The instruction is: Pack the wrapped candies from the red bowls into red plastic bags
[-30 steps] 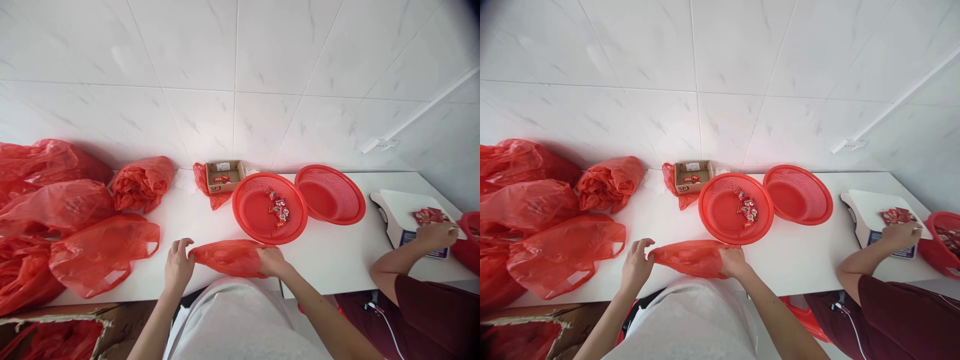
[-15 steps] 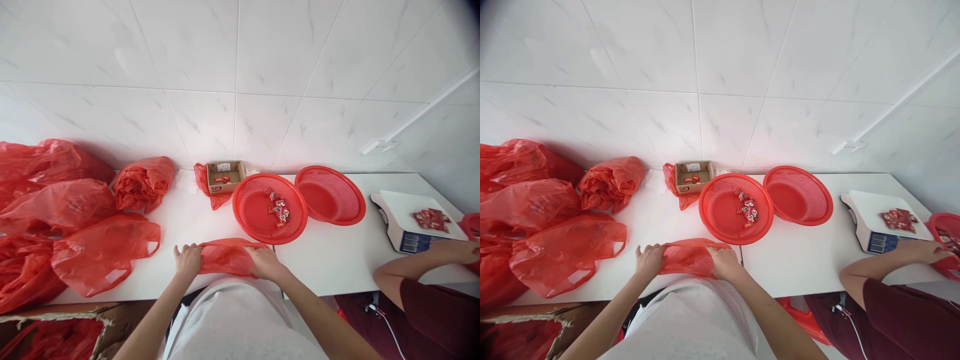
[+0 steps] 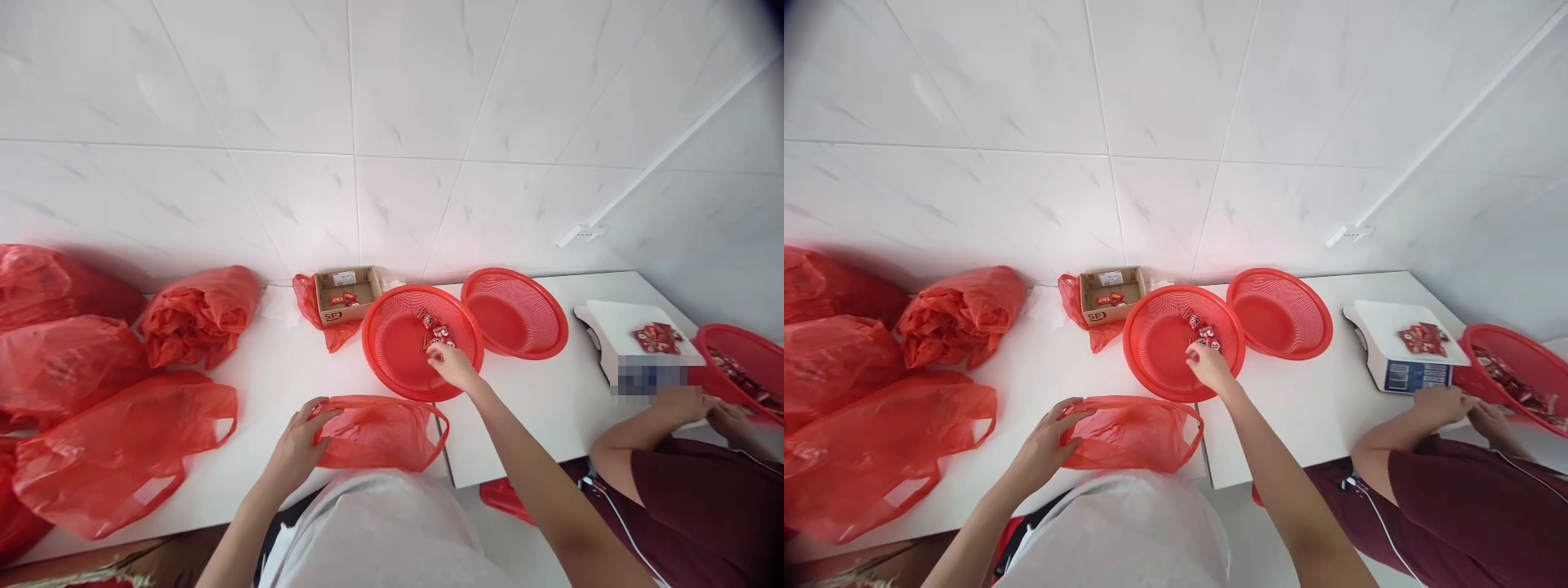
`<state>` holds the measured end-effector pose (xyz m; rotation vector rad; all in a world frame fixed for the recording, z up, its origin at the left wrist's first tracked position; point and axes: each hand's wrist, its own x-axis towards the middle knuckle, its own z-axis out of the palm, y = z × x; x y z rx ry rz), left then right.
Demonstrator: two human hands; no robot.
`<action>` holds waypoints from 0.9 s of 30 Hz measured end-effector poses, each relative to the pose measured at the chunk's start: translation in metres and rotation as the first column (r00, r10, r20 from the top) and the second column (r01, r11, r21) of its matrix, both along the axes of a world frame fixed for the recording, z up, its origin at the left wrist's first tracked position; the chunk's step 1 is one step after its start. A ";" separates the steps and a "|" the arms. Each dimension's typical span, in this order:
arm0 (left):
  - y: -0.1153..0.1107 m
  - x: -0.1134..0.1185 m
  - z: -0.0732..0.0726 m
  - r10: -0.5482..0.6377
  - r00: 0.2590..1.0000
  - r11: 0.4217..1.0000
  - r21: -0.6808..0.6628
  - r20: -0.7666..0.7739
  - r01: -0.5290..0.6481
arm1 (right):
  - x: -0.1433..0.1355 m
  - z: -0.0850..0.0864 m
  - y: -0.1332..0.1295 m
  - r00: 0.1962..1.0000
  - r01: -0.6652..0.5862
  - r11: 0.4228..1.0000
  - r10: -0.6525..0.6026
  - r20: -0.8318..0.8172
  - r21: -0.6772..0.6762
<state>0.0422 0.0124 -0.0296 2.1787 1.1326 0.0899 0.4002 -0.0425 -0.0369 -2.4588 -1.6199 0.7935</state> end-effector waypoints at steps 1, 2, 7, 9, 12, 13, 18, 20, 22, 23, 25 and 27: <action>0.000 0.001 0.002 -0.008 1.000 1.000 -0.023 0.021 0.009 | 0.008 -0.008 0.006 0.999 0.022 0.998 -0.020 0.036 -0.056; 0.000 0.001 0.003 -0.011 0.999 0.999 -0.046 0.039 0.012 | 0.014 -0.017 0.010 0.998 0.036 0.994 -0.030 0.056 -0.107; -0.003 0.004 -0.001 0.088 0.985 0.992 -0.099 0.151 -0.073 | 0.020 -0.053 0.025 0.992 0.045 0.958 -0.009 0.130 -0.282; -0.006 0.004 -0.006 0.124 0.973 0.988 -0.119 0.196 -0.102 | 0.019 -0.058 0.029 0.993 0.027 0.951 0.010 0.117 -0.309; -0.008 0.005 -0.012 0.155 0.967 0.980 -0.159 0.203 -0.124 | 0.020 -0.061 0.030 0.995 0.004 0.956 0.026 0.096 -0.294; -0.009 0.006 -0.014 0.160 0.967 0.978 -0.168 0.199 -0.127 | 0.020 -0.062 0.029 0.995 0.002 0.959 0.025 0.093 -0.283; -0.008 0.013 -0.014 0.150 0.971 0.978 -0.175 0.188 -0.117 | 0.014 -0.068 0.019 0.998 0.058 0.963 -0.046 0.051 -0.262; -0.006 0.014 -0.012 0.143 0.972 0.980 -0.166 0.188 -0.112 | 0.012 -0.067 0.019 0.996 0.081 0.966 -0.085 -0.007 -0.246; -0.006 0.015 -0.010 0.147 0.972 0.979 -0.165 0.183 -0.117 | 0.010 -0.062 0.020 0.989 0.087 0.973 -0.109 -0.095 -0.214; -0.006 0.014 -0.010 0.151 0.972 0.979 -0.166 0.182 -0.121 | 0.009 -0.058 0.021 0.983 0.085 0.978 -0.114 -0.146 -0.190; -0.006 0.013 -0.010 0.164 0.970 0.976 -0.173 0.178 -0.133 | 0.006 -0.050 0.022 0.962 0.077 0.989 -0.108 -0.250 -0.128; -0.007 0.012 -0.013 0.180 0.969 0.971 -0.190 0.169 -0.148 | 0.002 -0.042 0.021 0.940 0.076 0.995 -0.092 -0.329 -0.061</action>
